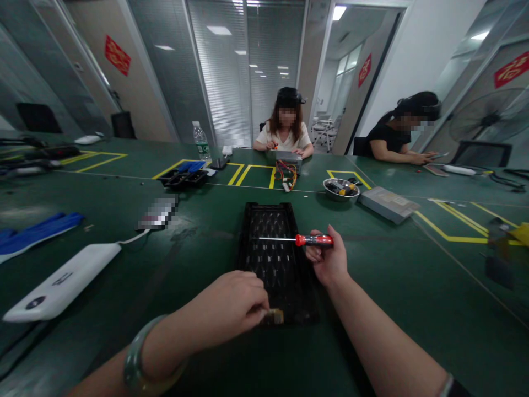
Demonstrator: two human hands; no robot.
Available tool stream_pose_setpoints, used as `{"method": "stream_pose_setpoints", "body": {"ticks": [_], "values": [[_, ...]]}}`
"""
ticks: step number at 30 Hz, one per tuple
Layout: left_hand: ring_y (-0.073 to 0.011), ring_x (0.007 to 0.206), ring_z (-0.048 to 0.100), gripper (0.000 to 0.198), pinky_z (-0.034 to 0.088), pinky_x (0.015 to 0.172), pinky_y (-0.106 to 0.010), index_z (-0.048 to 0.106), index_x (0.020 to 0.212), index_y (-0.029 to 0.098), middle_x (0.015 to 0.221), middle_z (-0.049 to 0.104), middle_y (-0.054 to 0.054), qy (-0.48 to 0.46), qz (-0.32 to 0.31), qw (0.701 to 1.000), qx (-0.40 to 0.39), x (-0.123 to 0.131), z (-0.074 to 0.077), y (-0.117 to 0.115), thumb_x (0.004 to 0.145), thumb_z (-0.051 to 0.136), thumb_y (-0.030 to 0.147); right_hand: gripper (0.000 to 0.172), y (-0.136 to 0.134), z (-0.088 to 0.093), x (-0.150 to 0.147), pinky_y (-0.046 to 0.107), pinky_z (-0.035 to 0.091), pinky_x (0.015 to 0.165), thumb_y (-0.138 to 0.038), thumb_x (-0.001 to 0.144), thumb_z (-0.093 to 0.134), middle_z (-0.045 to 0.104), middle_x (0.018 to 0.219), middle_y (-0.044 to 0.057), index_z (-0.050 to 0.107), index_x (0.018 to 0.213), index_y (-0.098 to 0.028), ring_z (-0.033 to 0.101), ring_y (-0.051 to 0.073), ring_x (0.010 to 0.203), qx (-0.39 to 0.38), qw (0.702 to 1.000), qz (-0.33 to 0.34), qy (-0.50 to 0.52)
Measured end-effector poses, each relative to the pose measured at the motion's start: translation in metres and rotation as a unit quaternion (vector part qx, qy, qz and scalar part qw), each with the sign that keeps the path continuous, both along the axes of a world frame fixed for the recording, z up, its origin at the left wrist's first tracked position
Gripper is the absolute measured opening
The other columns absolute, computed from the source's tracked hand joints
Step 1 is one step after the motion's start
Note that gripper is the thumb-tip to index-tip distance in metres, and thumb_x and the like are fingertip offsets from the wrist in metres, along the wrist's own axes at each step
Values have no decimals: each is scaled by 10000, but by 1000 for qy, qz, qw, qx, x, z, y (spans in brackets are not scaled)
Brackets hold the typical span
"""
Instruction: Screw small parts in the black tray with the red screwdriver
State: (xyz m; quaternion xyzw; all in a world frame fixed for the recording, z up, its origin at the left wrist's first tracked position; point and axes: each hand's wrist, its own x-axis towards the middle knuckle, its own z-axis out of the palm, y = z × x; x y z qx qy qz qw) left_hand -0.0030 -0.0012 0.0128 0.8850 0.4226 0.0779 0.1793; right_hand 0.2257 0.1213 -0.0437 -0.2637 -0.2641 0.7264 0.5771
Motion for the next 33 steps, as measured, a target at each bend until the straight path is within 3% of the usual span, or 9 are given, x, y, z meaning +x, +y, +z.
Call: {"method": "stream_pose_setpoints", "body": {"ticks": [12, 17, 22, 33], "values": [[-156, 819, 624, 107, 421, 755, -284, 732, 873, 238, 833, 689, 28, -9, -2, 1000, -2, 0, 3, -1, 889, 654, 166, 405, 1, -2, 1, 197, 219, 366, -539, 838, 635, 378, 401, -62, 704, 763, -147, 242, 70, 361, 1, 1000, 3, 2], [-170, 857, 647, 128, 419, 807, -304, 759, 930, 259, 871, 717, 14, -9, -17, 1000, -10, -5, 8, 0, 953, 634, 243, 402, 1, -1, 0, 196, 210, 365, -530, 853, 613, 379, 398, -62, 696, 757, -149, 242, 68, 357, -2, 1000, 5, 2], [-174, 843, 645, 72, 415, 793, -305, 744, 894, 247, 860, 711, 18, -5, -7, 1000, -10, -8, 8, 1, 924, 680, 264, 402, 0, 1, 0, 196, 210, 367, -526, 857, 611, 375, 402, -63, 696, 756, -146, 242, 66, 355, -4, 1000, 3, 0], [-172, 806, 632, 282, 396, 761, -311, 727, 874, 214, 835, 699, -6, 16, -8, 1000, 7, -10, 16, 3, 1029, 508, 302, 405, -1, 3, 0, 194, 210, 366, -530, 864, 602, 377, 398, -61, 688, 747, -152, 240, 66, 354, -1, 1000, 5, -3]]}}
